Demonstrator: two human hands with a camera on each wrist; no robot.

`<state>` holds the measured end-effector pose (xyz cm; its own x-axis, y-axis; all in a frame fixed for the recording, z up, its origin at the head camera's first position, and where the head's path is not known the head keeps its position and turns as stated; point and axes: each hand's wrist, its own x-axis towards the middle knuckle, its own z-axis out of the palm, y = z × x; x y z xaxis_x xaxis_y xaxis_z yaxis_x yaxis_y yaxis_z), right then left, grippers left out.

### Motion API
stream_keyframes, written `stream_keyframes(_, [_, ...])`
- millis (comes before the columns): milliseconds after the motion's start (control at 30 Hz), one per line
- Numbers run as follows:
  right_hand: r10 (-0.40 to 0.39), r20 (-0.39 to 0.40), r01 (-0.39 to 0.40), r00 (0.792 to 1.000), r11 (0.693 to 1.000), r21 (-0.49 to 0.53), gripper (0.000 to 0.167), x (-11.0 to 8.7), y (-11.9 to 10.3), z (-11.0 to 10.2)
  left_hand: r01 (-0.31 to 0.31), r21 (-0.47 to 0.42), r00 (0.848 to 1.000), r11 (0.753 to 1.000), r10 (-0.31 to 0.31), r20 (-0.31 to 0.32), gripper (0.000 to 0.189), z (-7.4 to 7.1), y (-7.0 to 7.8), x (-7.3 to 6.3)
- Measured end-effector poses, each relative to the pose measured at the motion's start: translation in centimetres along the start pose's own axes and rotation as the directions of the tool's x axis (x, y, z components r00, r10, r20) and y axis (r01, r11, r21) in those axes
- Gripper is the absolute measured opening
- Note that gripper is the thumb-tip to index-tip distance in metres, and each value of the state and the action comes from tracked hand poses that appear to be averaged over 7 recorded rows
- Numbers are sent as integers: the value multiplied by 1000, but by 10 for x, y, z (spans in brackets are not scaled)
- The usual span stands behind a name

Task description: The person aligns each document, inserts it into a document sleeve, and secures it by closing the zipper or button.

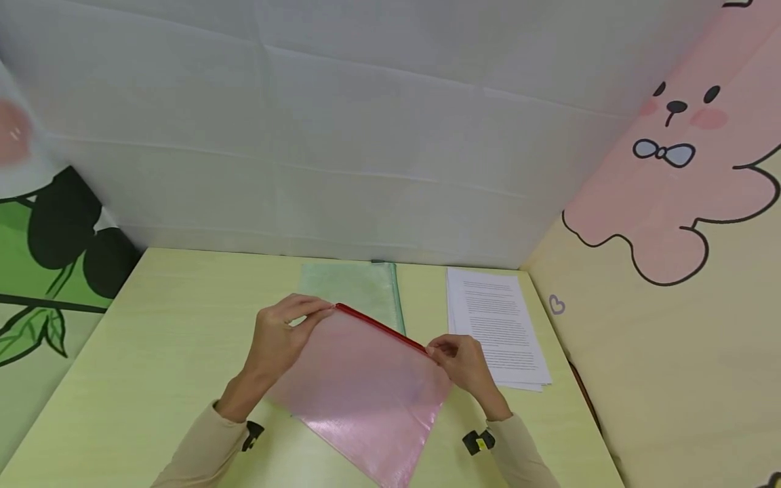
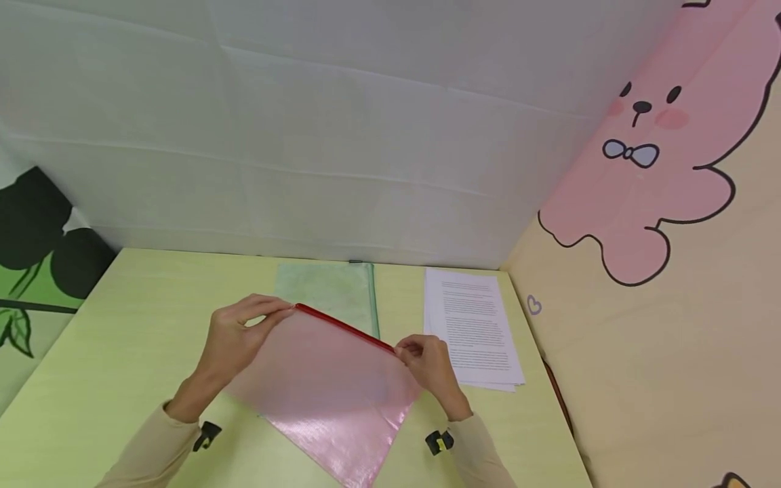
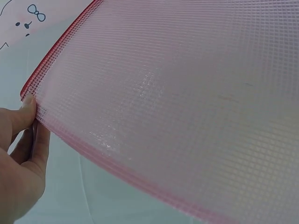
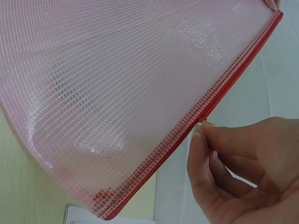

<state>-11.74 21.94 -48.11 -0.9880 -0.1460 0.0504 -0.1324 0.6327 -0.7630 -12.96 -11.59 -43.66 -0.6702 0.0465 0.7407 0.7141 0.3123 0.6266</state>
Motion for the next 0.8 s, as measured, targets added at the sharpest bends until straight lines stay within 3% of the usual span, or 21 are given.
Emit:
stream_keyframes(267, [8, -12, -8, 1000, 1000, 6, 9, -4, 7, -5, -3, 20, 999, 1000, 4, -35, 25, -12, 0, 0])
stream_keyframes(600, [49, -6, -49, 999, 998, 30, 5, -9, 20, -9, 92, 28, 996, 995, -92, -8, 23, -26, 3, -1])
stream_keyframes(800, [44, 10, -45, 999, 998, 53, 4, -12, 24, -13, 65, 41, 998, 997, -64, -13, 25, -32, 0, -3])
